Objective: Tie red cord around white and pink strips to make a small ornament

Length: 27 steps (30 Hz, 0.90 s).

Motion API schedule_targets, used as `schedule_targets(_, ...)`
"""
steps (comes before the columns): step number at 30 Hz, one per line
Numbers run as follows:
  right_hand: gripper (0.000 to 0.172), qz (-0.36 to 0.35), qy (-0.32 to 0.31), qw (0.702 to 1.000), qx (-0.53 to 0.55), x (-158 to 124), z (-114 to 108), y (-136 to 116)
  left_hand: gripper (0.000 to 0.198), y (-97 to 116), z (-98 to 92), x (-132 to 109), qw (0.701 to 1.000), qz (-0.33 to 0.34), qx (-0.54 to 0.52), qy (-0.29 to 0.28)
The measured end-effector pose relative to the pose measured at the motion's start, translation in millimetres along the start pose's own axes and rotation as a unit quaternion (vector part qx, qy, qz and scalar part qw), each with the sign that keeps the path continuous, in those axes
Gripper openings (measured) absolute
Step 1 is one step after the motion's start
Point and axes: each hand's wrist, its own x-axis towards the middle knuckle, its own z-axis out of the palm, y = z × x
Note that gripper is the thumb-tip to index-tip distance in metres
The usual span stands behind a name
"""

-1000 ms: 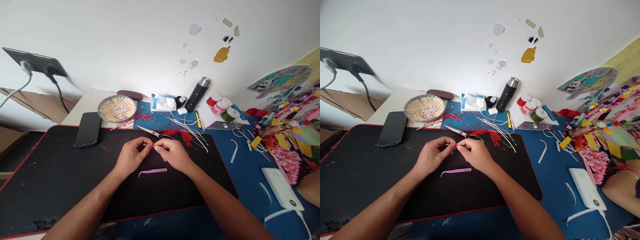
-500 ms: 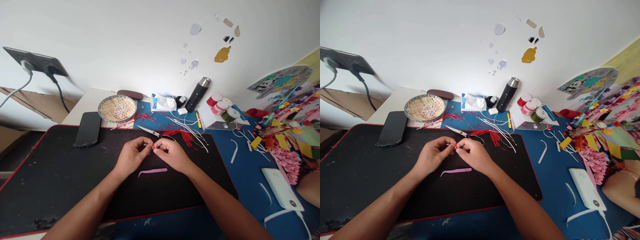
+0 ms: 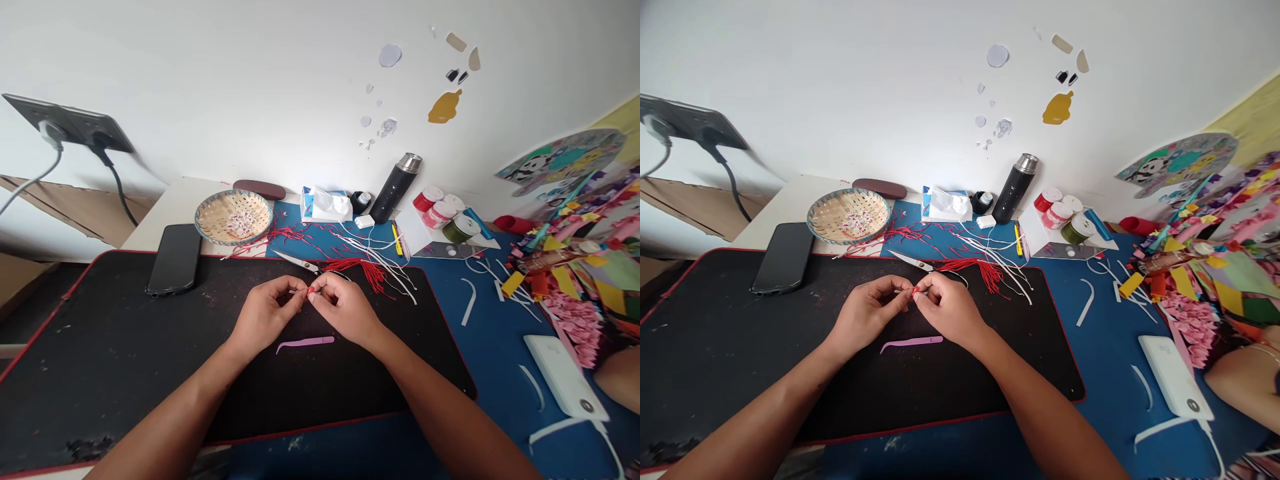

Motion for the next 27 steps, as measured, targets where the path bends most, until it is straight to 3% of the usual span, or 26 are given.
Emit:
schedule_targets(16,0.016,-0.063,0.046,0.995,-0.061,0.0,2.0,11.1,0.015,-1.9,0.2,0.0,0.999,0.018,0.048,-0.007)
schedule_targets(27,0.011,-0.077,0.082,0.992,-0.051,1.0,7.0,8.3,0.016,0.7,2.4,-0.2,0.997,0.0,0.073,-0.01)
